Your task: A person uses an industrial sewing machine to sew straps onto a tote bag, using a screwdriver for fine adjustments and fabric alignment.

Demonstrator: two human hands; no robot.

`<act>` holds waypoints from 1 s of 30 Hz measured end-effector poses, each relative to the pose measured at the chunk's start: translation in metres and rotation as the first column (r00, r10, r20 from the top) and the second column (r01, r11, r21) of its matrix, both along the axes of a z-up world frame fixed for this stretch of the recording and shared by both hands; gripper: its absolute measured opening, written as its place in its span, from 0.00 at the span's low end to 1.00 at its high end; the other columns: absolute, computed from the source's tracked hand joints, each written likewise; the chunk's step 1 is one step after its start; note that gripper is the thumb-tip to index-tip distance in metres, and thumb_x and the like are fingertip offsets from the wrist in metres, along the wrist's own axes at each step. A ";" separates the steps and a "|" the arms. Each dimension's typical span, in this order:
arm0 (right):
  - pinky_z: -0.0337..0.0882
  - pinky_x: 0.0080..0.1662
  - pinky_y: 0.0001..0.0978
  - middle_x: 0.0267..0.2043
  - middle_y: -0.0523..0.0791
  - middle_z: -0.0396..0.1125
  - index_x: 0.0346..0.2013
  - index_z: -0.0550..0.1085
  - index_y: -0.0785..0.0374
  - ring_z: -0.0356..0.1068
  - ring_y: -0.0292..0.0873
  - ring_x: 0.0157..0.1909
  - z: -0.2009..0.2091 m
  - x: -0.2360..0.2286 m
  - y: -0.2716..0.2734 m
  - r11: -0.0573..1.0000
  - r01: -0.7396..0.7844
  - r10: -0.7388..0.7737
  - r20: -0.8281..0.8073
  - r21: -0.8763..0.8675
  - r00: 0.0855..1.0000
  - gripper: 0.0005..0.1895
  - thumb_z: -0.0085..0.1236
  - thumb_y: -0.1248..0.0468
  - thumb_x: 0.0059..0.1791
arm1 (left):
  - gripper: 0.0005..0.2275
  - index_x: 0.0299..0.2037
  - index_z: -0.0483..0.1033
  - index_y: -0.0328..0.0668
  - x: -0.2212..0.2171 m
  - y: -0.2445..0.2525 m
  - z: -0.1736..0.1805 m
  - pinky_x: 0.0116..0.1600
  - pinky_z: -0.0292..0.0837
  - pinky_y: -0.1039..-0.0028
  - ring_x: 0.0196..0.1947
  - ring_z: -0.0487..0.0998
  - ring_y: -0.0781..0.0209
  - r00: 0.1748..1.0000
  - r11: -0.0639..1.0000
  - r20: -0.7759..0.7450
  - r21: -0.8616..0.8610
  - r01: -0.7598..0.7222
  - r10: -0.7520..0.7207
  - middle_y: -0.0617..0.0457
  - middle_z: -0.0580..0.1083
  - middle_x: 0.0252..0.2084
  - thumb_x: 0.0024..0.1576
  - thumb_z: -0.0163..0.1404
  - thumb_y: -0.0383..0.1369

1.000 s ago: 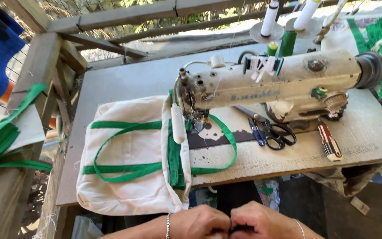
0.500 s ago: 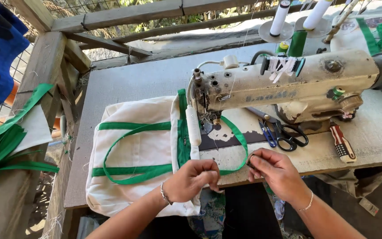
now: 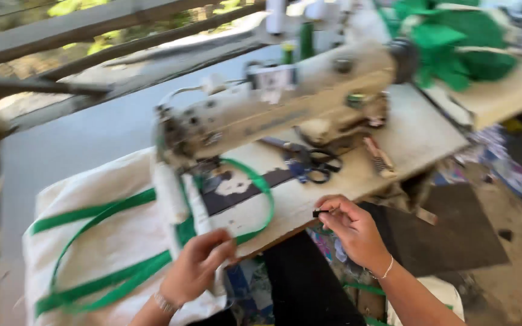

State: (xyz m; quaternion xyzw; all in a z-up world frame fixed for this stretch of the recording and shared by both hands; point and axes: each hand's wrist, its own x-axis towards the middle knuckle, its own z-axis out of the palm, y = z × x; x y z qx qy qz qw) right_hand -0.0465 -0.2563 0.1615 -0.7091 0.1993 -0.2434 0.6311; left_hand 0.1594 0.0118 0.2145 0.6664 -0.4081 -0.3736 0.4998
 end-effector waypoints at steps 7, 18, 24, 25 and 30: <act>0.66 0.38 0.36 0.34 0.44 0.70 0.41 0.77 0.63 0.65 0.38 0.34 -0.078 -0.093 -0.126 0.466 0.772 -0.873 -0.080 -0.431 0.482 0.03 0.58 0.66 0.55 | 0.07 0.22 0.77 0.34 0.014 0.051 -0.036 0.46 0.80 0.64 0.38 0.79 0.54 0.957 0.948 -0.030 0.148 -0.283 0.290 0.46 0.75 0.38 0.51 0.59 0.21; 0.70 0.55 0.46 0.50 0.53 0.71 0.55 0.77 0.70 0.70 0.55 0.50 -0.032 -0.016 -0.047 0.331 0.370 -0.421 0.215 -0.868 0.881 0.13 0.65 0.67 0.56 | 0.06 0.24 0.72 0.44 -0.033 0.043 -0.003 0.32 0.67 0.72 0.23 0.70 0.62 0.912 0.982 0.380 0.042 -0.185 0.156 0.56 0.71 0.24 0.54 0.51 0.26; 0.62 0.60 0.53 0.59 0.45 0.68 0.56 0.72 0.63 0.63 0.52 0.63 0.024 0.039 0.098 0.367 -0.189 0.468 0.005 -0.911 0.883 0.19 0.57 0.58 0.53 | 0.06 0.24 0.66 0.44 -0.057 0.020 -0.004 0.29 0.65 0.59 0.22 0.72 0.48 0.777 0.993 0.629 0.074 -0.088 0.022 0.52 0.70 0.24 0.51 0.49 0.29; 0.64 0.53 0.56 0.50 0.48 0.71 0.48 0.76 0.65 0.65 0.56 0.57 0.026 0.043 0.104 0.423 -0.247 0.502 -0.002 -0.872 0.865 0.13 0.54 0.61 0.54 | 0.07 0.23 0.65 0.43 -0.056 0.022 0.001 0.28 0.64 0.60 0.21 0.70 0.49 0.780 0.989 0.626 0.104 -0.103 0.016 0.51 0.69 0.23 0.52 0.48 0.28; 0.69 0.50 0.46 0.41 0.49 0.72 0.39 0.77 0.68 0.67 0.52 0.49 0.039 0.061 0.126 0.637 -0.214 0.450 0.132 -0.741 0.883 0.10 0.51 0.64 0.54 | 0.05 0.28 0.70 0.41 -0.050 0.018 0.013 0.29 0.67 0.69 0.23 0.70 0.59 0.813 0.970 0.530 -0.110 -0.215 0.240 0.51 0.70 0.27 0.54 0.50 0.24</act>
